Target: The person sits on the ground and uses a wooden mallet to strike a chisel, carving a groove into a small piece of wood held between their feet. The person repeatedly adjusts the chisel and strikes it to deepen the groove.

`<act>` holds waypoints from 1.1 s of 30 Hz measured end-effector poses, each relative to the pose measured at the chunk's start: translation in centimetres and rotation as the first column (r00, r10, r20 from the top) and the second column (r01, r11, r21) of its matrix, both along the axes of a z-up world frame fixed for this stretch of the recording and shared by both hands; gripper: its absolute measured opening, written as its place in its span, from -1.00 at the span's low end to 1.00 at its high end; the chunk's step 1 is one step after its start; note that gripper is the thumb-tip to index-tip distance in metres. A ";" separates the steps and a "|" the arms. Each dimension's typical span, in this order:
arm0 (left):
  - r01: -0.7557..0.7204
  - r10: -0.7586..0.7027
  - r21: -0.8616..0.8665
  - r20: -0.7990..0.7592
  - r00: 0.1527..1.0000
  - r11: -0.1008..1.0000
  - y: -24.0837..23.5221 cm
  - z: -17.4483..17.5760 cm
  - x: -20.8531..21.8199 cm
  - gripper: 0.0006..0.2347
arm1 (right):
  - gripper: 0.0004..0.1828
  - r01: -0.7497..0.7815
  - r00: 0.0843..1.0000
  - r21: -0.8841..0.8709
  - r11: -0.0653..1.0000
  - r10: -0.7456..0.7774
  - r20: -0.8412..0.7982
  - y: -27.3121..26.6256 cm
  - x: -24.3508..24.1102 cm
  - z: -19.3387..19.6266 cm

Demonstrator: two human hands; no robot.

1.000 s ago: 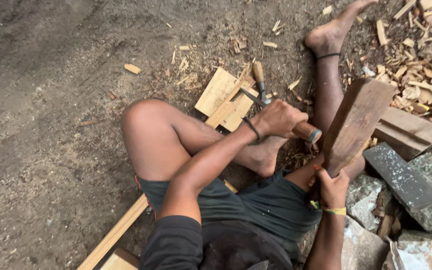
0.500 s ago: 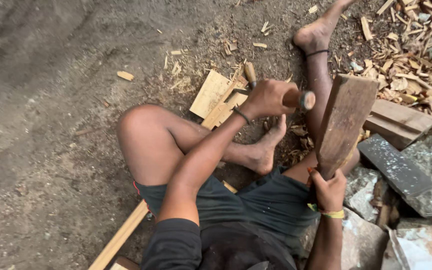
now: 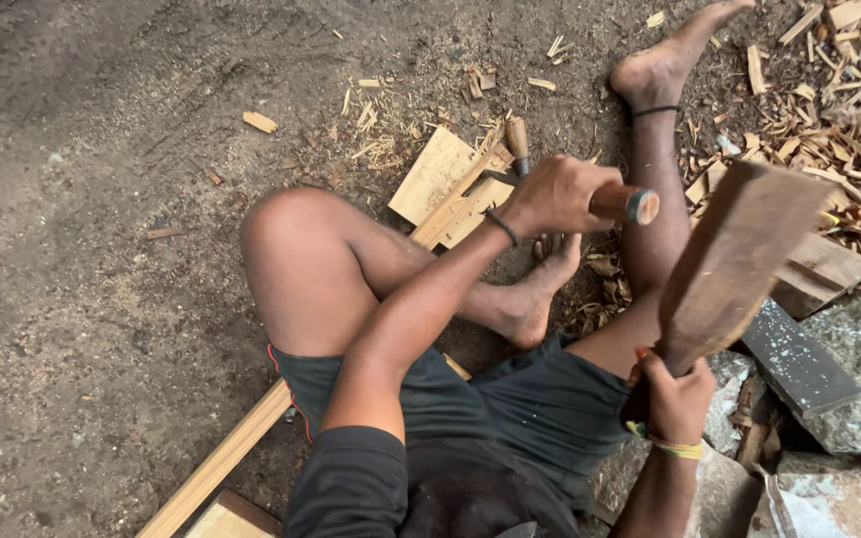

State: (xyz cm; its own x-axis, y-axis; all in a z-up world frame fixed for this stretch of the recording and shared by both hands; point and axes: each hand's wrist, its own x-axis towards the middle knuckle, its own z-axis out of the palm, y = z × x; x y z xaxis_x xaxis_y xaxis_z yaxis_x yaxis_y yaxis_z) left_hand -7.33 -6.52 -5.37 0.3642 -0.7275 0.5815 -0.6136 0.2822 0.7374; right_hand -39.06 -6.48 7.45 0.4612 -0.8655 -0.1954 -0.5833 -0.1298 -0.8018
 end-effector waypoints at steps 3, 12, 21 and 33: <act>-0.029 0.029 -0.008 -0.056 0.998 1.000 -0.2 0.2 1.1 -0.83 | -0.88 -0.023 1.000 -0.061 0.998 0.023 -0.008 -0.3 1.3 2.6; -0.103 0.136 0.090 -0.612 0.779 0.991 2.3 0.1 12.0 -0.73 | -0.87 -0.013 0.974 -0.173 0.985 0.052 0.222 -1.2 3.9 6.9; 0.057 -0.032 0.163 -0.151 0.988 0.985 1.6 2.4 6.5 -0.70 | -0.83 -0.087 0.996 -0.424 0.901 0.068 -0.061 -1.1 -0.6 4.2; 0.048 -0.020 0.070 -0.359 0.933 0.996 3.1 1.4 9.1 -0.78 | -0.81 0.065 0.998 -0.249 0.966 -0.064 0.013 -0.4 -3.1 3.3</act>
State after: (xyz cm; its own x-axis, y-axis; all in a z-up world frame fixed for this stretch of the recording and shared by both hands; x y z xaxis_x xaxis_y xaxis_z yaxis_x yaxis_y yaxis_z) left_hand 1.74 -3.45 -3.94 0.5117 -0.7802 0.3597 -0.2961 0.2329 0.9263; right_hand -42.20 -6.92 10.78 0.4030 -0.9146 0.0326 -0.5933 -0.2883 -0.7516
